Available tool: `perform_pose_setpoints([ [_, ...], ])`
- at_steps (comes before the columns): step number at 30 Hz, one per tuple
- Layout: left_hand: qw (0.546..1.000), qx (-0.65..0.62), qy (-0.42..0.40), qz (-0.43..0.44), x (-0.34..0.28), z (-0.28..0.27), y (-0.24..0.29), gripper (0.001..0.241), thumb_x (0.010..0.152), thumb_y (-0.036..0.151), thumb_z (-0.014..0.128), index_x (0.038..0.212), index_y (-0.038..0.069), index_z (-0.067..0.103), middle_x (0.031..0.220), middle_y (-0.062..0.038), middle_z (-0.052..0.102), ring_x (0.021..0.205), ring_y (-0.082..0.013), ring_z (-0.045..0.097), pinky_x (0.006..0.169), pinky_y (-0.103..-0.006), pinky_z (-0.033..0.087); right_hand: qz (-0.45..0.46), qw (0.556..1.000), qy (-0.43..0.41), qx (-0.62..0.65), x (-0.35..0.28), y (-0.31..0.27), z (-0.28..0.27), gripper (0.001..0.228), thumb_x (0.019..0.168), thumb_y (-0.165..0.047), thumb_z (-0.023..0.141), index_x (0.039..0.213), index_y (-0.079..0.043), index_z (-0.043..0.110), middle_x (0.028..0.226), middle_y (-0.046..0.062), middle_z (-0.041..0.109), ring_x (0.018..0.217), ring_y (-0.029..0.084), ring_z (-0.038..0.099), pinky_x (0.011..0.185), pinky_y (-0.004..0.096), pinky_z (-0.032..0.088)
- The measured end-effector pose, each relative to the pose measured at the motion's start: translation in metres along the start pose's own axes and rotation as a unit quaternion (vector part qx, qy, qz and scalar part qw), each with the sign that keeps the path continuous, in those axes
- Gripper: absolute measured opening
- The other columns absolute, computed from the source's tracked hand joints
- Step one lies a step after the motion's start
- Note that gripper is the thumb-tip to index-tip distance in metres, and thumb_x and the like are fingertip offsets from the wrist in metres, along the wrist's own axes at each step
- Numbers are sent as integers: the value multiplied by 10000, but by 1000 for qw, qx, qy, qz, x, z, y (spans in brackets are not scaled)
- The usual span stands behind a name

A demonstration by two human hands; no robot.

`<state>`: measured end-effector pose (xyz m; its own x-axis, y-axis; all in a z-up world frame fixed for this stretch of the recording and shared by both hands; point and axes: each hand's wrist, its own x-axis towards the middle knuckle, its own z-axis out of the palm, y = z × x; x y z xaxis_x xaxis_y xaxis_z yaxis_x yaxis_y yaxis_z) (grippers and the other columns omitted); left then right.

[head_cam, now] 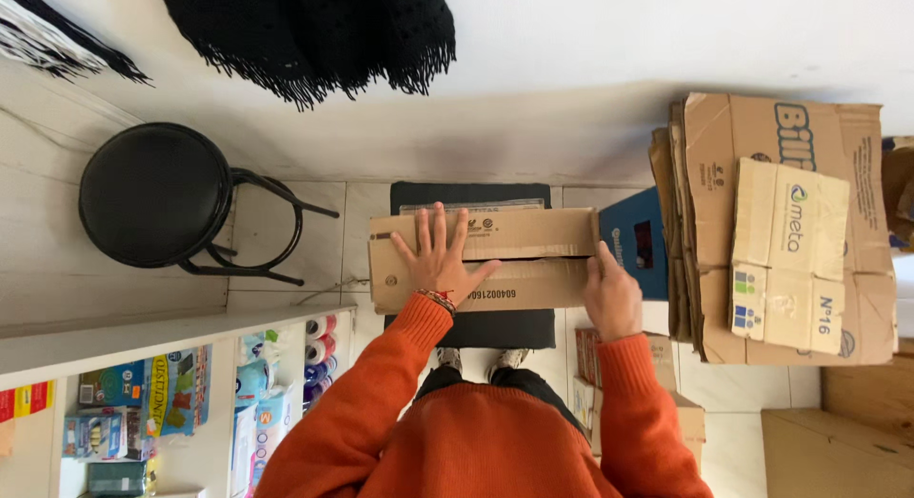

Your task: The person picks up flattened cardboard boxes, folds them into three-dimensional boxes, and places them into a stack.

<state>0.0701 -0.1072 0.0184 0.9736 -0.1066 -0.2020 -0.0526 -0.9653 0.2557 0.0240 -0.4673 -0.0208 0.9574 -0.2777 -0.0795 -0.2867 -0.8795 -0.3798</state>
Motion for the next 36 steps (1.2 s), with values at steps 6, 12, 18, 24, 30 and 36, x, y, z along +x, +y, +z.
perform_pose_setpoints([
  [6,1000,0,-10,-23,11,5,2,1193,1121,1104,324,2052,363,245,2138,-208,220,1967,-507,168,1406,-1025,72,-180,976,123,5,-13,-26,29,608,1271,-156,685,1858,0,670,1751,347,764,1478,553,806,1139,630,714],
  [12,991,1,86,-100,40,16,10,1087,1209,1027,196,1935,296,547,1996,-220,540,1899,-529,387,1362,-1026,212,-216,955,197,-45,-36,-20,60,619,1333,-235,657,1924,-52,634,1914,213,686,1773,425,620,1428,576,418],
  [18,986,-17,101,-128,43,4,19,987,1250,975,286,1899,295,586,1961,-212,573,1884,-502,426,1346,-1014,285,-236,949,190,-91,-34,-26,51,645,1281,-328,740,1905,-178,675,1980,94,634,1843,331,550,1505,596,344],
  [24,999,-44,-6,-10,16,10,-32,1209,1078,1079,528,1946,238,544,2041,-233,442,1900,-537,375,1371,-1001,278,-307,942,124,-55,-24,-61,86,512,1139,-579,882,1540,-264,927,1592,91,842,1596,331,763,1453,634,462],
  [30,967,-26,38,251,28,1,-131,516,1261,658,595,1432,328,953,1747,-61,793,1679,-350,721,1252,-517,708,-407,908,79,54,-39,-154,113,547,1143,-587,901,1432,-122,923,1273,103,826,1220,345,832,1171,557,630],
  [36,885,9,210,416,62,20,-158,566,1263,624,731,939,160,748,1526,-87,847,1450,-317,800,1279,-627,574,-321,935,63,135,-42,-160,101,329,1183,-574,893,1050,-273,878,991,-40,701,1065,256,766,1074,452,550],
])
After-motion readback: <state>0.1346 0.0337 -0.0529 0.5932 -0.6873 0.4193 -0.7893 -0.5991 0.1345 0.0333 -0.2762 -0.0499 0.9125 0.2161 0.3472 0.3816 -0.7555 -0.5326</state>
